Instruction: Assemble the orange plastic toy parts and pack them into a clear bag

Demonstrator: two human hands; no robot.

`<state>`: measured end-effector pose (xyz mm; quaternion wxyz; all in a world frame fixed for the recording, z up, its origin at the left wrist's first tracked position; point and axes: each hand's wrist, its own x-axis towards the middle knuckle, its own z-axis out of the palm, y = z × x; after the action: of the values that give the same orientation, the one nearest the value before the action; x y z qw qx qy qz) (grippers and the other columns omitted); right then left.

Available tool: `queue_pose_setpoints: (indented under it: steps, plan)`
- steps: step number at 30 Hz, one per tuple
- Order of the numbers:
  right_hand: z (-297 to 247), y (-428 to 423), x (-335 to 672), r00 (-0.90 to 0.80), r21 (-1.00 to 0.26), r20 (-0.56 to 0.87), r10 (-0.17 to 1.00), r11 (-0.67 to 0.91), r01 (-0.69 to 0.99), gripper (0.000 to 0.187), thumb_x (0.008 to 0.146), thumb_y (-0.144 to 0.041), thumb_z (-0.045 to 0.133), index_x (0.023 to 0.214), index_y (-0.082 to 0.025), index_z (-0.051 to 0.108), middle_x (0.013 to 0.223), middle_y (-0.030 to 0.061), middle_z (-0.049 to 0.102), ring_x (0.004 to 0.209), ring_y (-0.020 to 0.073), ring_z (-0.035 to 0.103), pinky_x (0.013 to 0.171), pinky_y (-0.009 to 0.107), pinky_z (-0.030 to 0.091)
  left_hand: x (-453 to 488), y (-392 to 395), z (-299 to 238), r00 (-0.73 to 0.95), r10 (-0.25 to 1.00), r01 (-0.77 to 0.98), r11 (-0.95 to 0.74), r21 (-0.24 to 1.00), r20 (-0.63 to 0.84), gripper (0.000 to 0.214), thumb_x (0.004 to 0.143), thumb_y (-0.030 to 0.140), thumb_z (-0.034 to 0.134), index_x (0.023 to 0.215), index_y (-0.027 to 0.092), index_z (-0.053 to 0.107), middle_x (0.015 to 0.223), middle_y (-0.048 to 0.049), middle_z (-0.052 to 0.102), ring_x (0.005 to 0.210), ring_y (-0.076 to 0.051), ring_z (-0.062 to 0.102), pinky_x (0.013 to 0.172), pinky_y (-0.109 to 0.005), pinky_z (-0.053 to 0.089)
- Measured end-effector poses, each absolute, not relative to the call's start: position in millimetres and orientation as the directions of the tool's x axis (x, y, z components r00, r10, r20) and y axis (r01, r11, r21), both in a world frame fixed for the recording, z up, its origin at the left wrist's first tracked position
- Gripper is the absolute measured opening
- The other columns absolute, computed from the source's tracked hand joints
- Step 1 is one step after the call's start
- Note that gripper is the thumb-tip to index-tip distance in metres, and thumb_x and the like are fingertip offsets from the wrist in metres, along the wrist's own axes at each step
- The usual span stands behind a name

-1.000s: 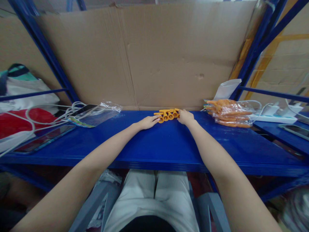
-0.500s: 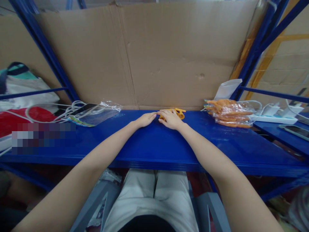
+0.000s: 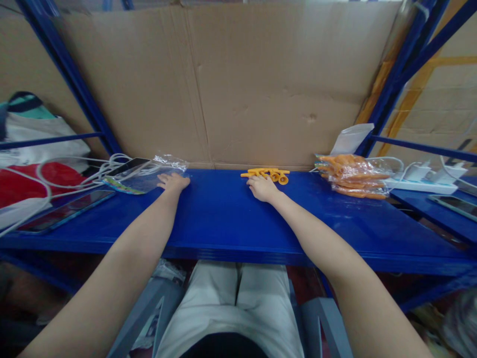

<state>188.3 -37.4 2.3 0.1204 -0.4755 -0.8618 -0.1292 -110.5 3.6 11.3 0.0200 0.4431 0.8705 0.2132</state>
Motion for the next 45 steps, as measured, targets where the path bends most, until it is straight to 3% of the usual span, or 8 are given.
queue_pose_setpoints:
  steps: [9,17,24,29,33,40,45]
  plan:
    - [4,-40,188,-0.497,0.098,0.305,0.813,0.492,0.865,0.036,0.093,-0.019,0.039,0.119,-0.021,0.064,0.138,0.0088,0.056,0.128,0.0257,0.049,0.101,0.049,0.04,-115,13,6,-0.633,0.769,0.735,0.561,0.381,0.089,0.07,0.085,0.041,0.04,0.145,0.006,0.035,0.153,-0.0265,0.028,0.145,-0.039,0.016,0.109,-0.068,0.015]
    - [4,-40,188,-0.491,0.085,0.307,0.815,0.491,0.867,0.037,0.093,-0.019,0.039,0.12,-0.021,0.064,0.138,0.0098,0.055,0.128,0.0262,0.048,0.101,0.05,0.04,-104,3,16,-0.534,0.841,0.82,0.491,0.294,0.085,0.061,0.083,0.034,0.044,0.14,0.011,0.046,0.146,-0.0218,0.043,0.138,-0.037,0.035,0.108,-0.064,0.025]
    - [2,-36,191,-0.504,0.087,0.31,0.806,0.504,0.859,0.036,0.092,-0.021,0.04,0.119,-0.023,0.064,0.138,0.0083,0.056,0.127,0.0264,0.049,0.1,0.049,0.041,-83,5,27,-0.274,0.956,0.951,0.254,0.175,0.101,0.051,0.08,0.025,0.049,0.126,0.006,0.061,0.13,-0.0234,0.059,0.12,-0.034,0.057,0.096,-0.041,0.048]
    - [2,-35,191,-0.51,0.102,0.311,0.802,0.506,0.857,0.035,0.092,-0.021,0.041,0.119,-0.022,0.064,0.137,0.0091,0.056,0.127,0.026,0.05,0.1,0.049,0.04,-57,7,29,0.055,0.996,0.998,-0.056,0.008,0.073,0.04,0.079,0.018,0.048,0.111,0.01,0.071,0.119,-0.0185,0.067,0.114,-0.03,0.062,0.093,-0.031,0.048]
    - [3,-37,189,-0.502,0.103,0.297,0.813,0.495,0.863,0.035,0.093,-0.022,0.04,0.119,-0.022,0.063,0.139,0.009,0.054,0.128,0.0256,0.048,0.101,0.049,0.04,-37,-2,32,0.167,0.983,0.983,-0.161,-0.088,0.07,0.037,0.08,0.018,0.049,0.109,0.01,0.072,0.118,-0.0175,0.068,0.11,-0.028,0.063,0.092,-0.029,0.048]
    - [4,-39,189,-0.519,0.106,0.315,0.795,0.514,0.851,0.036,0.092,-0.02,0.04,0.118,-0.021,0.064,0.137,0.009,0.056,0.126,0.0265,0.05,0.1,0.049,0.041,-26,-7,35,0.39,0.91,0.92,-0.38,-0.096,0.14,0.032,0.081,0.021,0.049,0.101,0.017,0.075,0.107,-0.0097,0.073,0.103,-0.023,0.065,0.087,-0.026,0.047]
    - [4,-40,190,-0.519,0.102,0.31,0.797,0.515,0.851,0.036,0.093,-0.02,0.039,0.119,-0.021,0.064,0.136,0.0089,0.056,0.125,0.0268,0.051,0.098,0.049,0.042,-30,-3,38,0.486,0.863,0.872,-0.489,-0.015,0.136,0.03,0.08,0.023,0.05,0.094,0.019,0.076,0.095,-0.0039,0.075,0.089,-0.02,0.067,0.077,-0.024,0.047]
